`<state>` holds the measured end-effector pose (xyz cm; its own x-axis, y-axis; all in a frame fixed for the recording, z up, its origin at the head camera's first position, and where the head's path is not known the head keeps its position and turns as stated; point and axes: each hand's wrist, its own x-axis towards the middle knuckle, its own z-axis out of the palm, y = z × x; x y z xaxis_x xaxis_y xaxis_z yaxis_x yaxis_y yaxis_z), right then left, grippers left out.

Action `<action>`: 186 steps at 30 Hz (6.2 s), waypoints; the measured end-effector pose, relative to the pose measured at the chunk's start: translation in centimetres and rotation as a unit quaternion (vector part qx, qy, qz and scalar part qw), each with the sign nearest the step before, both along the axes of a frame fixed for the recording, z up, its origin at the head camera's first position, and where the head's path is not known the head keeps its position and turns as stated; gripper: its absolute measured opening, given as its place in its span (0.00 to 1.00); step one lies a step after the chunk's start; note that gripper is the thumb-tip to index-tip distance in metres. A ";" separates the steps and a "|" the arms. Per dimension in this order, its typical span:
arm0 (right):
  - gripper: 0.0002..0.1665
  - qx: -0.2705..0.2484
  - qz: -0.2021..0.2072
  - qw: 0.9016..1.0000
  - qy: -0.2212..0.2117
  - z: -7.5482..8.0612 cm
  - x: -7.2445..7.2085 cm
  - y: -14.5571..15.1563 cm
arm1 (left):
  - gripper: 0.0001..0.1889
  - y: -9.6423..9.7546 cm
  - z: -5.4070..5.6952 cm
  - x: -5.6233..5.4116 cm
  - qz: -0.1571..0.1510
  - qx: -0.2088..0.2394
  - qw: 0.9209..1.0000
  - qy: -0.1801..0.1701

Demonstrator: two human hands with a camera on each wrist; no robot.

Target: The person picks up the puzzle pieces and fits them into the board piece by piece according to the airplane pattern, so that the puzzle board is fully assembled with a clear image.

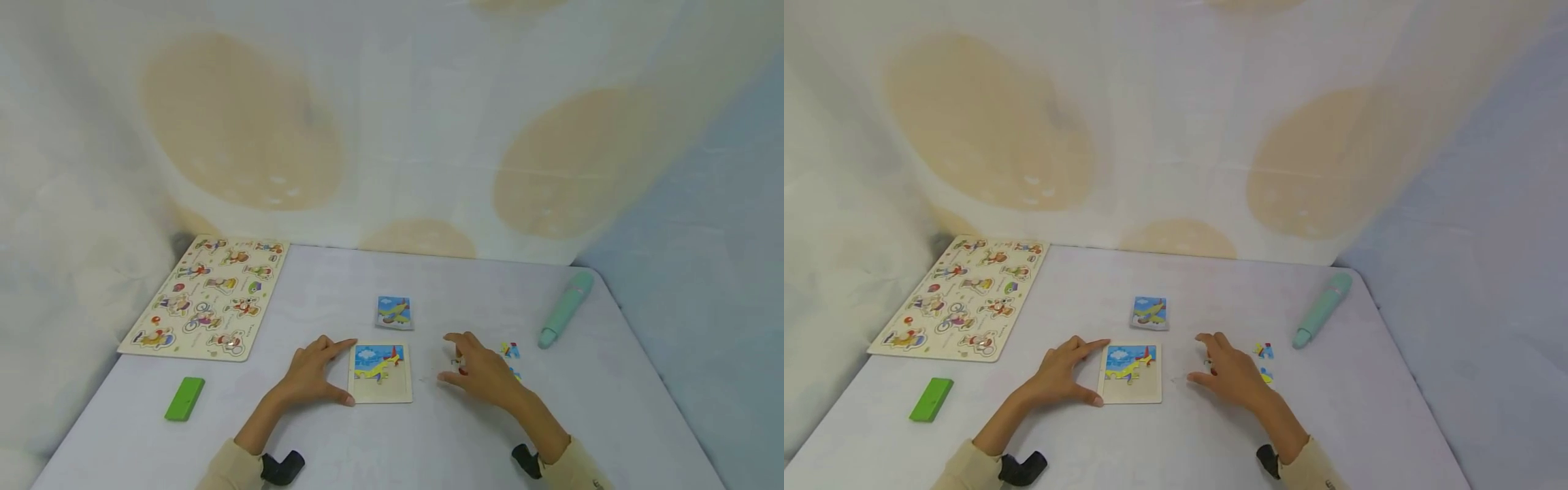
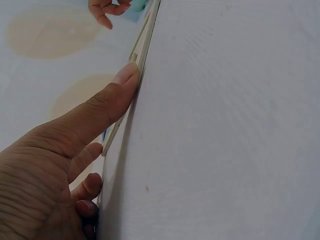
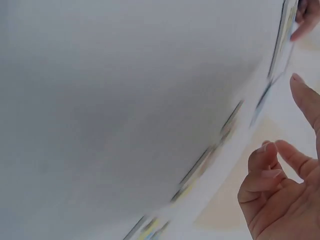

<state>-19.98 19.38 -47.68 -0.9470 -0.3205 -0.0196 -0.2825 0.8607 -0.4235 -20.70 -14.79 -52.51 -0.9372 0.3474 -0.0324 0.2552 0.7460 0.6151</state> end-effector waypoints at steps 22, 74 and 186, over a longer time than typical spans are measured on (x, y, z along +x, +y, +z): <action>0.31 -0.064 -0.202 0.977 -0.035 -1.6 -0.8 9.5 | 0.55 0.0 0.1 0.0 -0.003 0.003 1.000 0.002; 0.24 -0.060 -0.181 0.980 0.064 -1.3 -0.1 5.4 | 0.56 0.0 -0.1 0.0 0.001 0.000 1.000 0.001; 0.27 -0.084 -0.106 0.990 -0.044 -0.6 0.8 1.1 | 0.55 -0.1 0.1 0.1 -0.013 0.002 1.000 0.007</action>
<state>-19.21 20.46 -48.24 -0.9903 -0.1207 -0.0683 -0.0589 0.8118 -0.5810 -20.63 -14.87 -52.39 -0.9285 0.3710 -0.0181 0.2823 0.7365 0.6147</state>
